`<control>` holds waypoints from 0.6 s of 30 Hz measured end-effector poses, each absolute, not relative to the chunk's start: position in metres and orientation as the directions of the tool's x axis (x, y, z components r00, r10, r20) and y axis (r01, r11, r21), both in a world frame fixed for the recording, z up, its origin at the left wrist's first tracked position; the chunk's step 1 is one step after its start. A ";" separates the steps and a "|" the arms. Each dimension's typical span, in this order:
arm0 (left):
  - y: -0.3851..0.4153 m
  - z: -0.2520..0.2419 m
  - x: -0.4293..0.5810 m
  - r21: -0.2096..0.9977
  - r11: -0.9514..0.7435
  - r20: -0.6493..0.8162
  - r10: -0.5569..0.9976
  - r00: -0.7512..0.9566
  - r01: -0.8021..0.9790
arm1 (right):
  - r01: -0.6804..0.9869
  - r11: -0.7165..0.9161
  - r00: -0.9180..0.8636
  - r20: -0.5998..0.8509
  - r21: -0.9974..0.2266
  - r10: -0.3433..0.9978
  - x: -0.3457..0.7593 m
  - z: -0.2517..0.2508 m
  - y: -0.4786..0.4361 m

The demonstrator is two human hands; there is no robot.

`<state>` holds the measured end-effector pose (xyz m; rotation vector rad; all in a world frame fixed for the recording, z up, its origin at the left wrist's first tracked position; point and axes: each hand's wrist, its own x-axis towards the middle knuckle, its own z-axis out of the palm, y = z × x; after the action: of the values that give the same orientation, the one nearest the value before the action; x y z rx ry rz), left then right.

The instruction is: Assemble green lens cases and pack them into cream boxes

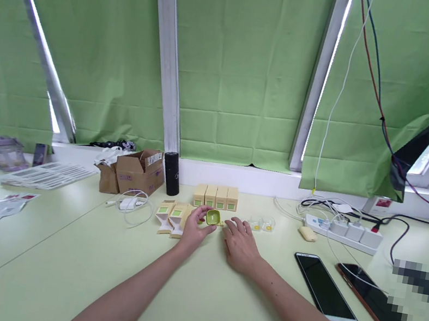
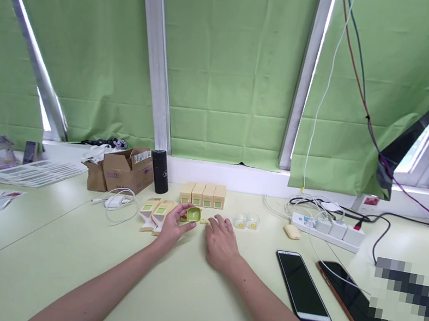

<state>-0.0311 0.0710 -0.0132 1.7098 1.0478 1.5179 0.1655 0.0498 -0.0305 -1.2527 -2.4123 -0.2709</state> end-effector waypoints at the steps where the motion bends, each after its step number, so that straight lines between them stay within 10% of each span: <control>1: 0.071 -0.014 -0.031 0.859 -0.492 0.494 0.869 0.026 0.139 | 0.819 0.574 -0.528 0.399 0.005 0.750 0.163 -0.028 0.054; 11: 0.072 -0.019 -0.029 0.841 -0.523 0.527 0.850 0.006 0.138 | 0.851 0.523 -0.502 0.352 0.040 0.790 0.146 -0.023 0.069; 18: 0.071 -0.016 -0.027 0.821 -0.528 0.548 0.836 -0.039 0.219 | 0.789 0.615 -0.493 0.616 0.018 0.615 0.165 -0.031 0.042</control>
<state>-0.0269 0.0713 -0.0161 1.7399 1.1110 1.6049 0.1652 0.0418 -0.0312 -1.1004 -2.2711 -0.4018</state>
